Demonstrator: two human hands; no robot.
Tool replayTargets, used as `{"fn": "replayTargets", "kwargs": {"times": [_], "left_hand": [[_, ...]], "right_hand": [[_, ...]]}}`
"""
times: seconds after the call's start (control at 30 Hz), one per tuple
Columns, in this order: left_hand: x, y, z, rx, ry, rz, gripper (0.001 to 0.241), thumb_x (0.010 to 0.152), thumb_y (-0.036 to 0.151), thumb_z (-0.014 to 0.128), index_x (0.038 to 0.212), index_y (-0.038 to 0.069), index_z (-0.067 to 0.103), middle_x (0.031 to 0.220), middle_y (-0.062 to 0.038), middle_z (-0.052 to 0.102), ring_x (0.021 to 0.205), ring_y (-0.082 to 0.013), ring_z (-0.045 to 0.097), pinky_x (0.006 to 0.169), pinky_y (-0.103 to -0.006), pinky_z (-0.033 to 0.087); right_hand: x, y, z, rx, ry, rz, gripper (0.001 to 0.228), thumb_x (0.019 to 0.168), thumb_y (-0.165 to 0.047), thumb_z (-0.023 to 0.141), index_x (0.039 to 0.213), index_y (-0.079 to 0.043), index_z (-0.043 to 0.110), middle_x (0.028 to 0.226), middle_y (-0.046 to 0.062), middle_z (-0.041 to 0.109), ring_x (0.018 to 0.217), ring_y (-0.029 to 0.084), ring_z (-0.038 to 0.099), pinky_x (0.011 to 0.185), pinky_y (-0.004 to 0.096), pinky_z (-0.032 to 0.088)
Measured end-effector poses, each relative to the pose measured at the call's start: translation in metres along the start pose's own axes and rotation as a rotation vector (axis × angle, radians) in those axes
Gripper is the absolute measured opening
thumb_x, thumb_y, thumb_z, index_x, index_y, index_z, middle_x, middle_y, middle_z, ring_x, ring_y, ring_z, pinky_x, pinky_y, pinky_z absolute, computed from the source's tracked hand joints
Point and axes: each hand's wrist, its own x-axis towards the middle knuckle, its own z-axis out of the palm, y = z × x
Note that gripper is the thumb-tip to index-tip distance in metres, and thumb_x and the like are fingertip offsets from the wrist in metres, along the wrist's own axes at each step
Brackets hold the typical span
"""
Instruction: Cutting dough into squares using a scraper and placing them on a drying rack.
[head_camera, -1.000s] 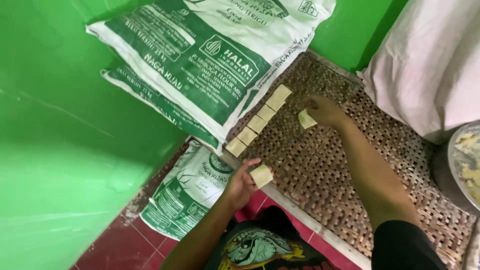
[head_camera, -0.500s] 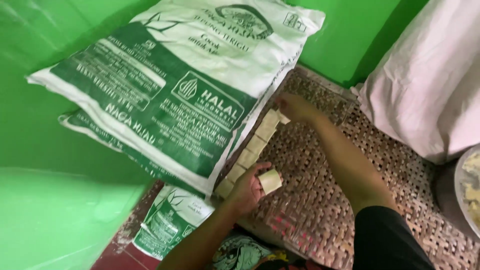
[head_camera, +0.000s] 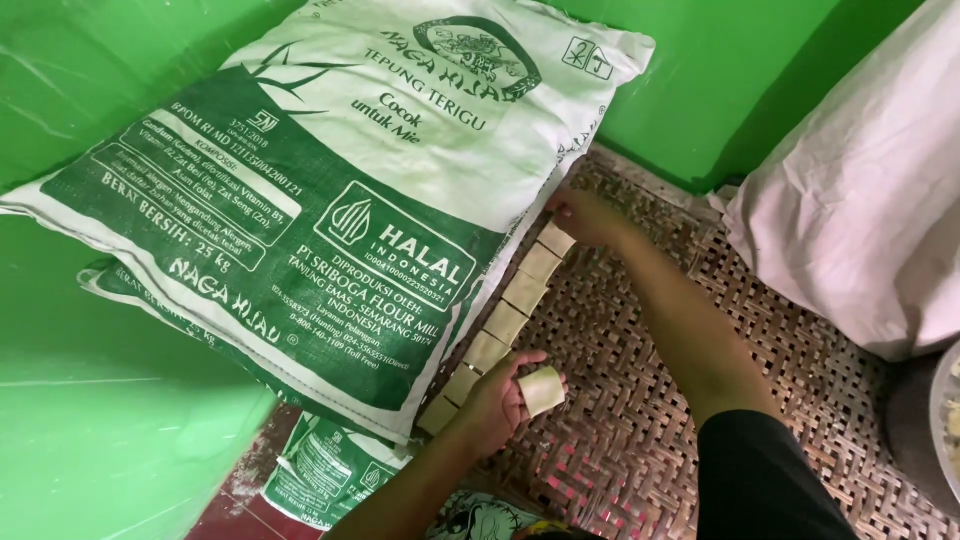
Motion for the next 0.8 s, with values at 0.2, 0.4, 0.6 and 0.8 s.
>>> {"fn": "replayTargets", "kwargs": {"times": [0.2,0.4,0.6,0.8], "left_hand": [[0.003,0.001,-0.004,0.017,-0.002,0.02,0.043,0.101,0.04,0.054,0.133,0.01,0.049,0.127,-0.024,0.066,0.115,-0.0332,0.068,0.102,-0.0429,0.055],[0.0,0.009,-0.005,0.045,-0.029,0.104,0.046,0.103,0.043,0.046,0.136,0.01,0.049,0.13,-0.023,0.067,0.118,-0.0318,0.068,0.105,-0.0428,0.052],[0.018,0.015,-0.015,0.088,-0.004,0.174,0.048,0.107,0.043,0.042,0.141,0.009,0.049,0.128,-0.015,0.067,0.119,-0.0272,0.066,0.104,-0.0445,0.052],[0.028,0.013,-0.016,0.087,-0.036,0.108,0.05,0.107,0.045,0.04,0.141,0.01,0.051,0.126,-0.013,0.067,0.115,-0.0244,0.067,0.101,-0.0426,0.053]], "right_hand": [[-0.019,-0.036,-0.011,-0.061,-0.028,0.073,0.041,0.088,-0.011,0.063,0.129,-0.009,0.065,0.11,0.017,0.073,0.101,0.032,0.07,0.086,0.042,0.056],[-0.075,-0.066,-0.012,-0.108,0.285,-0.203,0.045,0.087,-0.006,0.062,0.132,-0.003,0.064,0.121,0.024,0.069,0.108,0.041,0.065,0.088,0.047,0.052],[-0.17,-0.084,0.039,0.696,-0.136,0.191,0.045,0.103,-0.041,0.053,0.113,-0.002,0.072,0.101,0.011,0.075,0.093,0.022,0.073,0.081,0.038,0.062],[-0.209,-0.093,0.077,1.14,-0.135,0.482,0.033,0.098,-0.033,0.062,0.108,-0.002,0.068,0.093,0.006,0.071,0.085,0.017,0.068,0.075,0.033,0.058]]}}
